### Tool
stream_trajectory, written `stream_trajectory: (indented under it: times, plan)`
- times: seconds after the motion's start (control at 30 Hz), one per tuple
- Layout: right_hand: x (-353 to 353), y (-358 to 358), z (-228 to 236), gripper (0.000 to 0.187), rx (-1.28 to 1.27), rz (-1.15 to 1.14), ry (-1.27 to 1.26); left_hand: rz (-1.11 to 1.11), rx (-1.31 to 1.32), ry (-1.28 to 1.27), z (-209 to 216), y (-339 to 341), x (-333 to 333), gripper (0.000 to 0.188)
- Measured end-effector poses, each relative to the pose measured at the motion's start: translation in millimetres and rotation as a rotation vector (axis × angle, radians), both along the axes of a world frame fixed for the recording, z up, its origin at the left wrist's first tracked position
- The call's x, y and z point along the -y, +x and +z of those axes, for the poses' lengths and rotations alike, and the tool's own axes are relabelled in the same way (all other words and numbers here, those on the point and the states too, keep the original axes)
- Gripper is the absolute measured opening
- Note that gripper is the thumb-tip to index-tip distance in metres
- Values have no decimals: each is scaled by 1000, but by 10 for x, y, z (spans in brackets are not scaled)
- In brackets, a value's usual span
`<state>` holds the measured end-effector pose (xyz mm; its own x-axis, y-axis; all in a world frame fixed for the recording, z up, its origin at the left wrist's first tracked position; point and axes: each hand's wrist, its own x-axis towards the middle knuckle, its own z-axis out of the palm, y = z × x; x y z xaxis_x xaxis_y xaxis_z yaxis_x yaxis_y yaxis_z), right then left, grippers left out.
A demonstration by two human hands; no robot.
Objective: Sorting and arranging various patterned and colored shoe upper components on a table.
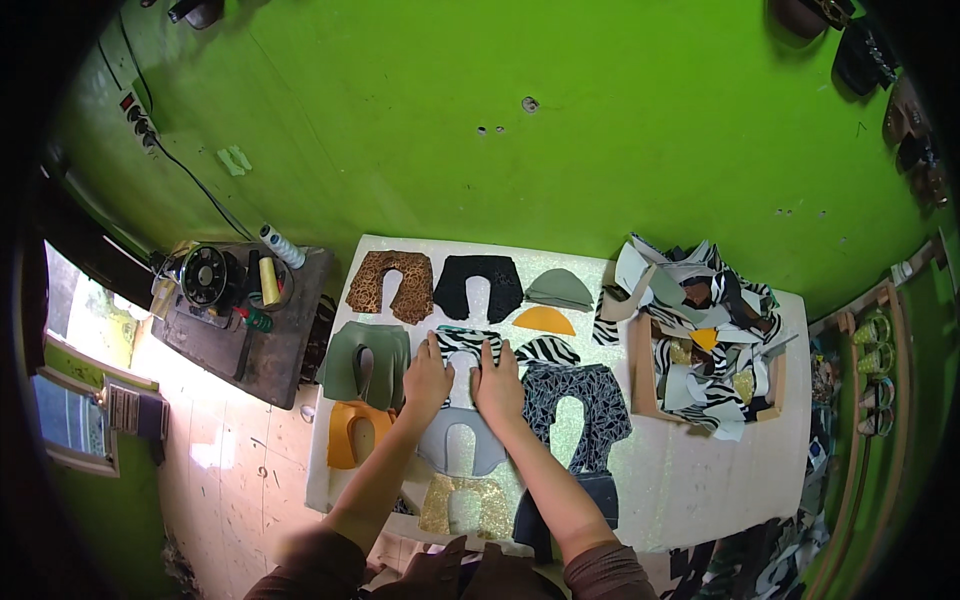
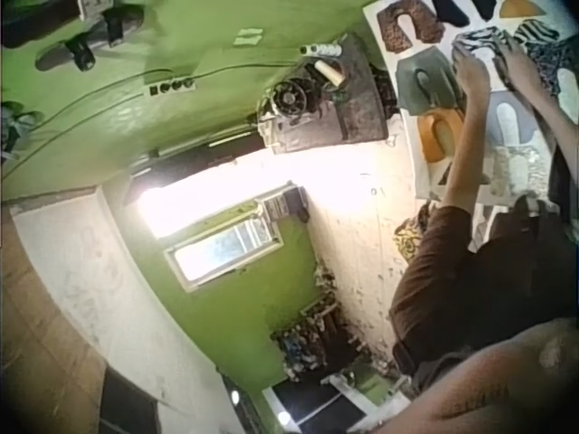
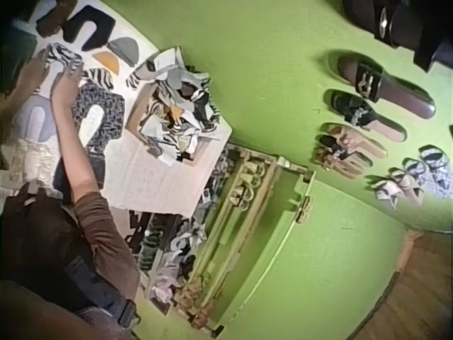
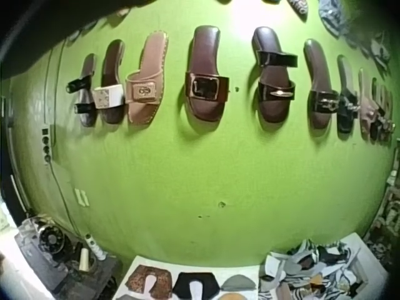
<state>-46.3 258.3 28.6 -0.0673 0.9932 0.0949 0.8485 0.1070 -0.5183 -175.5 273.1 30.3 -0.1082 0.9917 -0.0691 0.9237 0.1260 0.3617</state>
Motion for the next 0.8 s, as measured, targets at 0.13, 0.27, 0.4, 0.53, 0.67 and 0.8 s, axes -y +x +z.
stream_trajectory:
  times: [0.13,0.27,0.4,0.53,0.67,0.8]
  plan:
    - [-41,-19,-22,50,80,14,163,-3,-1,79,-39,32,-7,62]
    - [-4,-71,-35,49,123,41,123,-18,-96,190,-171,37,30,60]
    - [40,-62,-139,50,6,37,146,-4,-136,219,-175,94,68,57]
    - [-11,-42,16,46,116,23,166,-54,-182,279,-112,120,82,55]
    - [-67,-14,-66,45,129,149,143,-94,-166,282,-229,97,10,55]
    - [-67,-2,-188,45,100,151,155,-97,-104,288,-382,115,2,55]
